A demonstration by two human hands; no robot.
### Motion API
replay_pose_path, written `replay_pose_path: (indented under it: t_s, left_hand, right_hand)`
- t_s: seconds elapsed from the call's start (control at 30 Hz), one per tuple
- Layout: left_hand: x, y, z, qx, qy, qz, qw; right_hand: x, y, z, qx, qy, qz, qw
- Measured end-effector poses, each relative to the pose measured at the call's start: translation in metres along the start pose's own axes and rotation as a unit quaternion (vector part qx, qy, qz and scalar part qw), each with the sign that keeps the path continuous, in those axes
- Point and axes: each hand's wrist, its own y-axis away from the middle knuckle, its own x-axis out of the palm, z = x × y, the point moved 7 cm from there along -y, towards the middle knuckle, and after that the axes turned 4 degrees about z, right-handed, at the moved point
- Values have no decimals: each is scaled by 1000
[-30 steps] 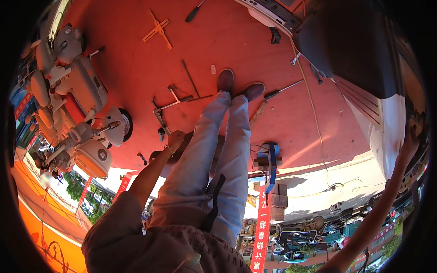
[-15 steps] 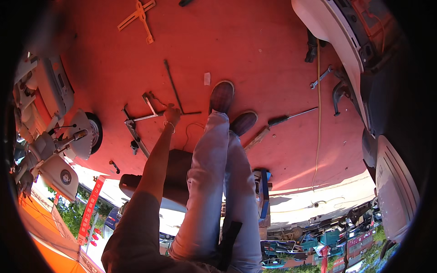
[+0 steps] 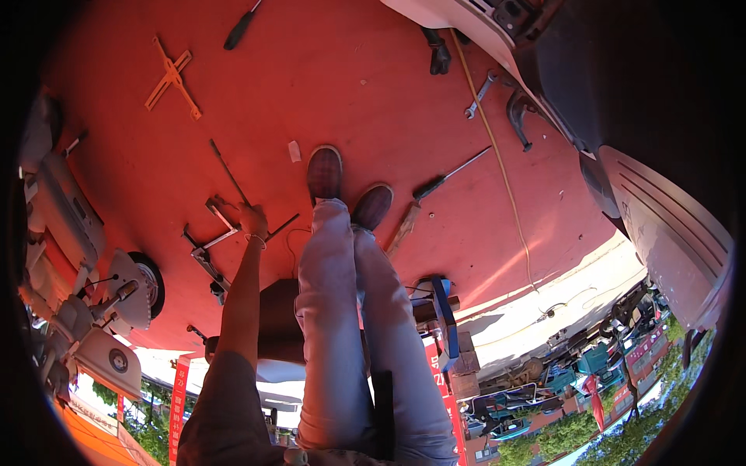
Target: The person uses a screwdriver to remove screws from the storage compartment of a white electric scooter. They then lift the seat off the frame to expose the internal battery and wiring components.
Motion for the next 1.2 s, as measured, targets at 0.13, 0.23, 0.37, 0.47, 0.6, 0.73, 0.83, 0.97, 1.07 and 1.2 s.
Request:
replay_pose_path:
  t_s: [0.13, 0.23, 0.37, 0.47, 0.6, 0.73, 0.83, 0.97, 1.07, 1.2]
  left_hand:
    - [-104, 55, -58, 25, 269, 69, 960]
    - [-168, 100, -66, -114, 519, 272, 802]
    - [-288, 228, -247, -103, 707, 411, 567]
    - [-358, 287, -344, -45, 769, 448, 454]
    - [-410, 382, -495, 76, 744, 506, 429]
    - [-401, 485, -585, 92, 660, 621, 413]
    - [-382, 538, -628, 187, 539, 667, 479]
    - [-345, 562, -673, 376, 374, 608, 591]
    - [-322, 536, -673, 388, 321, 575, 645]
    - [-313, 482, -652, 320, 306, 509, 738]
  right_hand:
    - [-4, -2, -11, 16, -24, -27, 999]
    - [-57, 2, 85, 146, -216, -94, 961]
    - [-226, 74, 206, -12, -293, -351, 889]
    - [-301, 135, 299, -233, -542, -65, 805]
    - [-361, 213, 334, -336, -610, -39, 717]
    - [-347, 212, 267, -99, -704, -79, 699]
    - [-306, 218, 222, 128, -827, -12, 548]
    - [-292, 188, 129, 240, -787, -137, 552]
    - [-272, 121, 91, 194, -732, -108, 644]
    - [-221, 17, 103, 102, -667, -19, 738]
